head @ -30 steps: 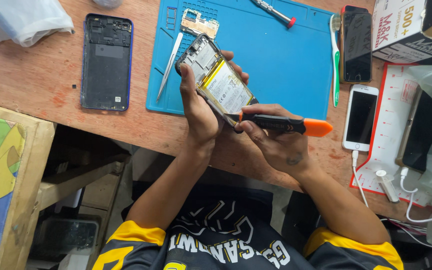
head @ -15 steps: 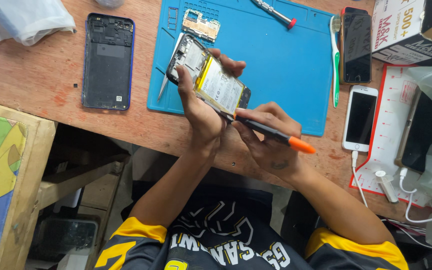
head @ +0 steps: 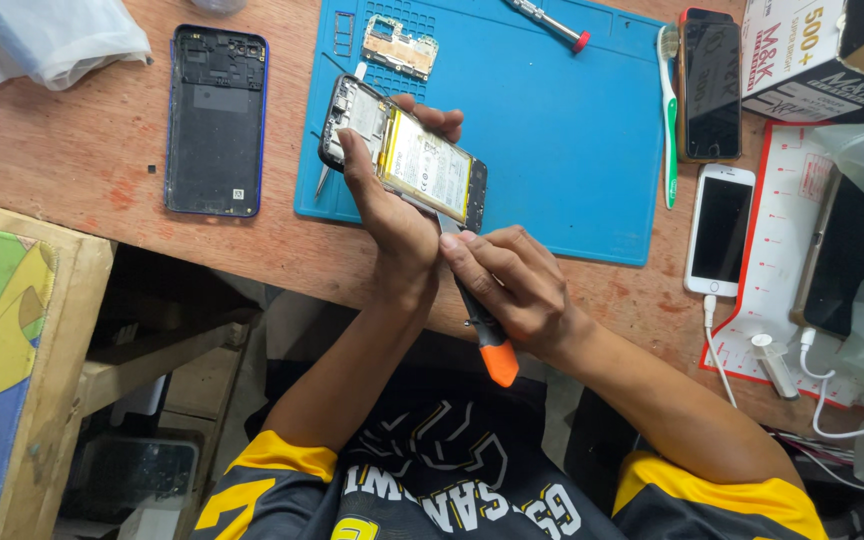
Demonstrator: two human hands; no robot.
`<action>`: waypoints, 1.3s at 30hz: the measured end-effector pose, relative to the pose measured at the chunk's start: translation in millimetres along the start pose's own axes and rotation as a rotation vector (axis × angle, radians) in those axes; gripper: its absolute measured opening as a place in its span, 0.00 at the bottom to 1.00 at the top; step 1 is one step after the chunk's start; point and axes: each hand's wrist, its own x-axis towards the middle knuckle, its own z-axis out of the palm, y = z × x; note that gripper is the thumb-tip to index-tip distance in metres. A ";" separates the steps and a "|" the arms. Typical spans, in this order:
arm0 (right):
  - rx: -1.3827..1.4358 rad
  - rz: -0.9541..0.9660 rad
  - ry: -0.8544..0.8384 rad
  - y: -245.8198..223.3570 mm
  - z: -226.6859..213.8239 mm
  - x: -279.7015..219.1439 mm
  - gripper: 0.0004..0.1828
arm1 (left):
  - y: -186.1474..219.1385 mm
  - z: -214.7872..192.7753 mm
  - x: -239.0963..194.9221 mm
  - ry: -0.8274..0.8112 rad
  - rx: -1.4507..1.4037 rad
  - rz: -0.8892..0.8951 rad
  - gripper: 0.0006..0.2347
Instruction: The person disassembles a smartphone by removing the motherboard and battery. They use a prying tool to lift the battery and a screwdriver to remove screws from the phone's frame. The components are placed on a blue anti-static mat.
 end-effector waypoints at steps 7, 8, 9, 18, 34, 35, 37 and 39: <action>-0.059 -0.018 0.001 0.5 7.2 -4.7 0.25 | -1.8 -1.5 0.2 0.041 -0.045 -0.018 0.27; -0.044 -0.010 0.003 0.8 7.5 -5.1 0.24 | -1.2 -1.7 0.1 0.037 -0.033 -0.012 0.27; -0.031 -0.002 0.005 1.4 7.9 -5.1 0.23 | -0.5 -1.4 0.3 0.031 -0.021 -0.006 0.27; 0.637 0.591 0.262 24.7 -20.1 -10.9 0.10 | 12.8 3.3 2.5 -0.125 -0.024 -0.097 0.32; 0.314 0.599 0.193 23.9 -19.1 5.8 0.13 | 13.1 -0.3 4.3 -0.214 -0.048 -0.134 0.34; 0.270 0.574 0.194 24.8 -17.8 5.3 0.13 | 12.7 -0.2 3.7 -0.208 -0.039 -0.141 0.34; 0.181 0.525 0.196 27.6 -15.4 5.1 0.13 | 12.2 0.1 1.6 -0.195 -0.020 -0.157 0.34; 0.292 0.614 0.179 29.6 -18.1 4.1 0.12 | 12.9 -0.7 1.5 -0.212 -0.019 -0.157 0.34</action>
